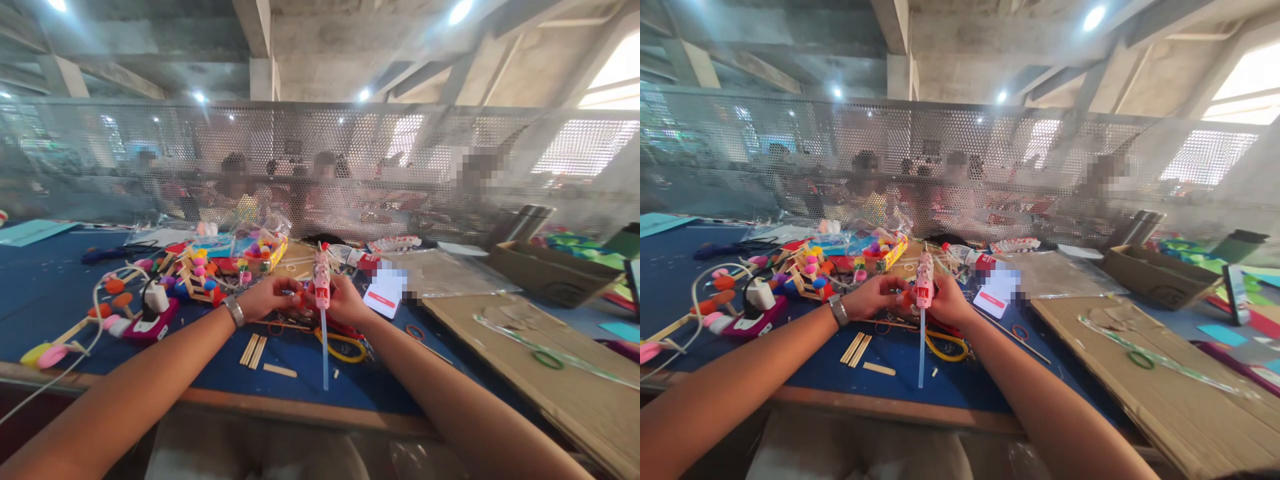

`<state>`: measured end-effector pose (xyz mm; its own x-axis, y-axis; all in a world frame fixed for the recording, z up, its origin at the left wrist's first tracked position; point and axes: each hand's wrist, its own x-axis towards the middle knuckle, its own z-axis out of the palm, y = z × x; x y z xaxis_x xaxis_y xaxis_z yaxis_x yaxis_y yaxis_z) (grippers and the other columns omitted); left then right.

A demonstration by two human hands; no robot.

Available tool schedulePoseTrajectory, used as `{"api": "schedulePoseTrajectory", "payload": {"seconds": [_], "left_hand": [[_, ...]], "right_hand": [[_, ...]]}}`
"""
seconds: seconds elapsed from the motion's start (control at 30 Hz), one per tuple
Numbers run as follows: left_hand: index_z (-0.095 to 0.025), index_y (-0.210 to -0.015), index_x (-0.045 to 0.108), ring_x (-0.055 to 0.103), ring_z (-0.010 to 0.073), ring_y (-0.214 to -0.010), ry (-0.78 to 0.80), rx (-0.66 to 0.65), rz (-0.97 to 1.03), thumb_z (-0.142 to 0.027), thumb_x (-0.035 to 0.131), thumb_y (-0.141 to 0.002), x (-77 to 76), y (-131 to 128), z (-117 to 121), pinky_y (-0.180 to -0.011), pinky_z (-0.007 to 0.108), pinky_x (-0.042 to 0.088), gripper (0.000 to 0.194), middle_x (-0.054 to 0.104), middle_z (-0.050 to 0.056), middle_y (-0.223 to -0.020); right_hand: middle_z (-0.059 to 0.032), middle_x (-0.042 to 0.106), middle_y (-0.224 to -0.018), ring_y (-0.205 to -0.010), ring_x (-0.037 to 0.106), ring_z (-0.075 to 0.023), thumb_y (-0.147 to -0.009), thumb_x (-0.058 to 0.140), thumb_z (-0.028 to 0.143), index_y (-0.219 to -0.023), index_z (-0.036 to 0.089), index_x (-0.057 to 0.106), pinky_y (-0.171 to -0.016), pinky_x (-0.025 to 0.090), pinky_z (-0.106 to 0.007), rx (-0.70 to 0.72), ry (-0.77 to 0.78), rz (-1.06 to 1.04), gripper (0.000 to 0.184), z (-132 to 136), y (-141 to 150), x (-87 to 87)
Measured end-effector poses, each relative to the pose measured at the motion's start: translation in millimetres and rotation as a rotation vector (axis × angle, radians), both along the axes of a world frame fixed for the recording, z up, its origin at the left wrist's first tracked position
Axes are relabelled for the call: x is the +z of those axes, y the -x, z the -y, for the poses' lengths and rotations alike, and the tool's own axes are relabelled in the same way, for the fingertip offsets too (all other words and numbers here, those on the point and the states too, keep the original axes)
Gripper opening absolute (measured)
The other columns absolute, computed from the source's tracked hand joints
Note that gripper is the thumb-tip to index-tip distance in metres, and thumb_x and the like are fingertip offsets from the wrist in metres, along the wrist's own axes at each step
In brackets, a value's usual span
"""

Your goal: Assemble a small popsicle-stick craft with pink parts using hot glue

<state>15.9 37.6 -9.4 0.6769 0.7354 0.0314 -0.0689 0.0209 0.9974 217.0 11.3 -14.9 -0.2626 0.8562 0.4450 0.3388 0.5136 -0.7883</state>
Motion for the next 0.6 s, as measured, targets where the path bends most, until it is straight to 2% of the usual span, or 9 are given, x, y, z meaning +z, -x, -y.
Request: {"api": "schedulePoseTrajectory", "payload": {"seconds": [0.17, 0.33, 0.6], "left_hand": [[-0.014, -0.091, 0.064, 0.067, 0.0143, -0.078, -0.048, 0.047, 0.040, -0.038, 0.086, -0.059, 0.0, 0.4, 0.2, -0.082, 0.032, 0.051, 0.046, 0.070, 0.003, -0.089], [-0.014, -0.089, 0.064, 0.066, 0.0138, -0.079, -0.032, 0.072, 0.092, -0.037, 0.084, -0.063, -1.8, -0.5, 0.4, -0.082, 0.031, 0.052, 0.041, 0.069, 0.003, -0.089], [-0.014, -0.091, 0.062, 0.067, 0.0150, -0.079, -0.048, 0.028, 0.081, -0.029, 0.086, -0.060, -4.6, 0.5, -2.0, -0.082, 0.033, 0.053, 0.041, 0.069, 0.003, -0.094]], "right_hand": [[-0.0013, 0.060, -0.063, -0.061, 0.053, -0.0142, -0.071, 0.070, 0.041, -0.067, 0.016, 0.061, -0.059, 0.043, -0.026, 0.014, -0.012, -0.004, 0.027, -1.2, -1.0, 0.6], [-0.0011, 0.059, -0.062, -0.060, 0.052, -0.0146, -0.071, 0.071, 0.043, -0.064, 0.016, 0.059, -0.060, 0.044, -0.027, 0.003, -0.014, -0.012, 0.030, -1.0, -0.5, 1.6], [-0.0001, 0.058, -0.059, -0.061, 0.054, -0.0154, -0.068, 0.073, 0.046, -0.066, 0.017, 0.060, -0.056, 0.044, -0.026, -0.036, -0.063, 0.027, 0.032, -0.6, -0.2, 0.8]]}}
